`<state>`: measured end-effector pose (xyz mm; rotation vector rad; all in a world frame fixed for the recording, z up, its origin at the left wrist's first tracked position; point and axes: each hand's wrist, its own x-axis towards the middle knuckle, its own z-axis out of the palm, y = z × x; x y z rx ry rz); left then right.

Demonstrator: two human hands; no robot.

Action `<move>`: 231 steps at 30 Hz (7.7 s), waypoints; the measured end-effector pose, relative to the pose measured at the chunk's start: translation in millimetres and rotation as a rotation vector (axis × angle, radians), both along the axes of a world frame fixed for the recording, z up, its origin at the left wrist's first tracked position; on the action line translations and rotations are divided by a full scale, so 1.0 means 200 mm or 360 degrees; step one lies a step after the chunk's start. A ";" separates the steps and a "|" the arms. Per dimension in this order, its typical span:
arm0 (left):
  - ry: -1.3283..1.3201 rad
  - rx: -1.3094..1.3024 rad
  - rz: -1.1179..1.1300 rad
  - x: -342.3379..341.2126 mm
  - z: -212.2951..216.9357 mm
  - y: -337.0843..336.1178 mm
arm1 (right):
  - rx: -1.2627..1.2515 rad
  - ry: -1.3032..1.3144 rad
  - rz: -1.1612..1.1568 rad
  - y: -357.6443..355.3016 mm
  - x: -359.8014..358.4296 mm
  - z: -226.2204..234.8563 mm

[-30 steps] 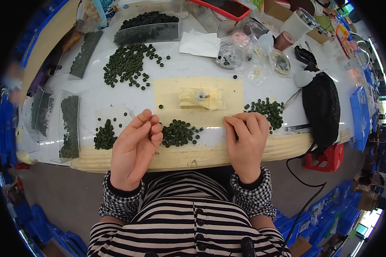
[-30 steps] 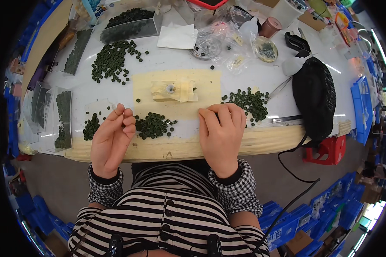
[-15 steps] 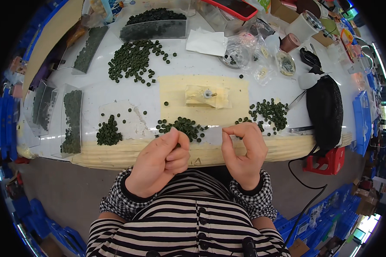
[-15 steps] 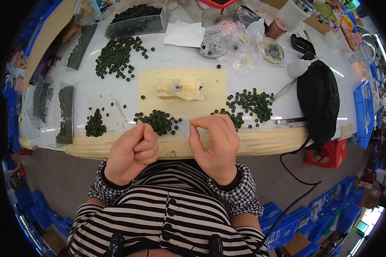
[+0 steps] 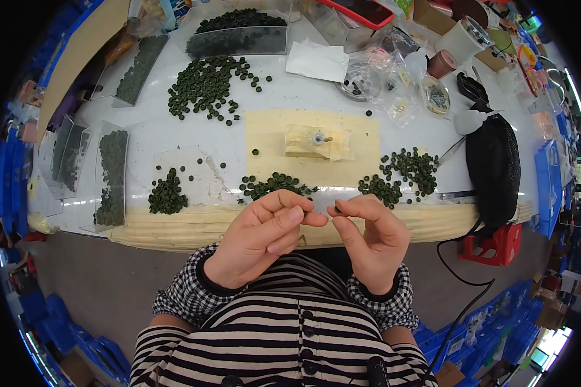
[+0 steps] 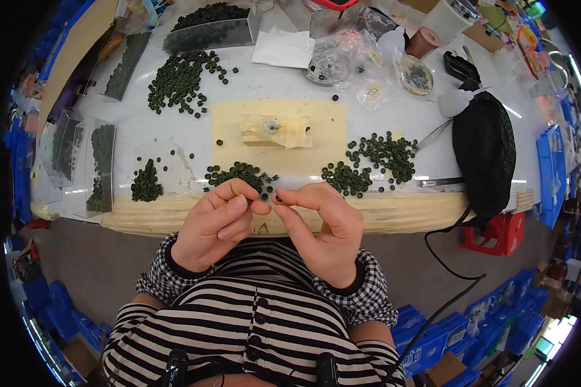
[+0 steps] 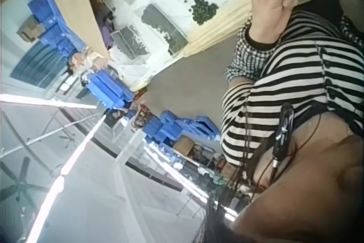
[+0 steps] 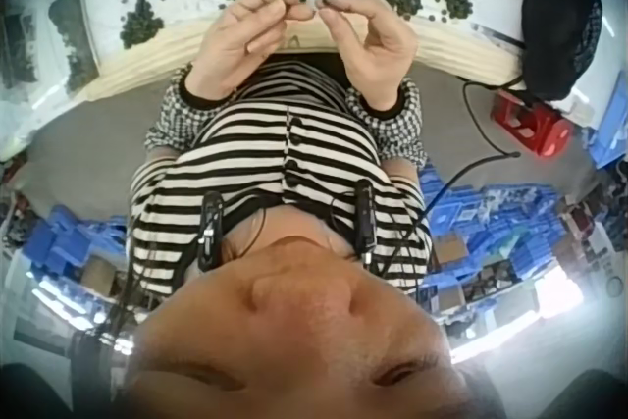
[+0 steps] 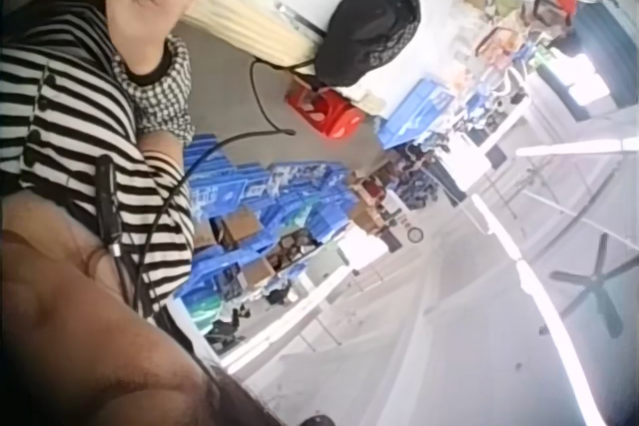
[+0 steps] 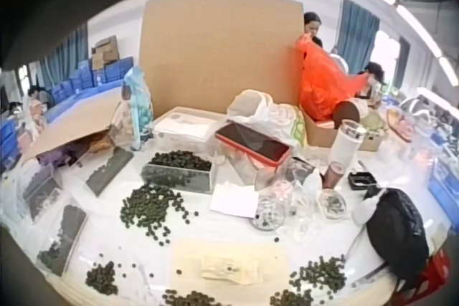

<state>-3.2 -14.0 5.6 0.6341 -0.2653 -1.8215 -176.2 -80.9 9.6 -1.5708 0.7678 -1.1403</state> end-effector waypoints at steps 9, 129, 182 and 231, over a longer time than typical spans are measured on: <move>-0.0001 0.0073 0.0064 -0.01 0.01 0.00 | -0.0187 0.0067 0.0063 0.00 0.01 0.00; -0.0074 0.0073 0.0170 -0.04 -0.03 0.00 | 0.0292 0.0002 0.0054 -0.02 -0.05 -0.04; -0.1333 -0.0654 0.0305 0.02 -0.03 -0.03 | -0.0683 0.0292 0.0208 0.00 -0.01 -0.02; -0.1423 -0.0592 0.0327 0.01 -0.01 -0.02 | -0.0811 0.0348 0.0076 0.00 0.00 -0.05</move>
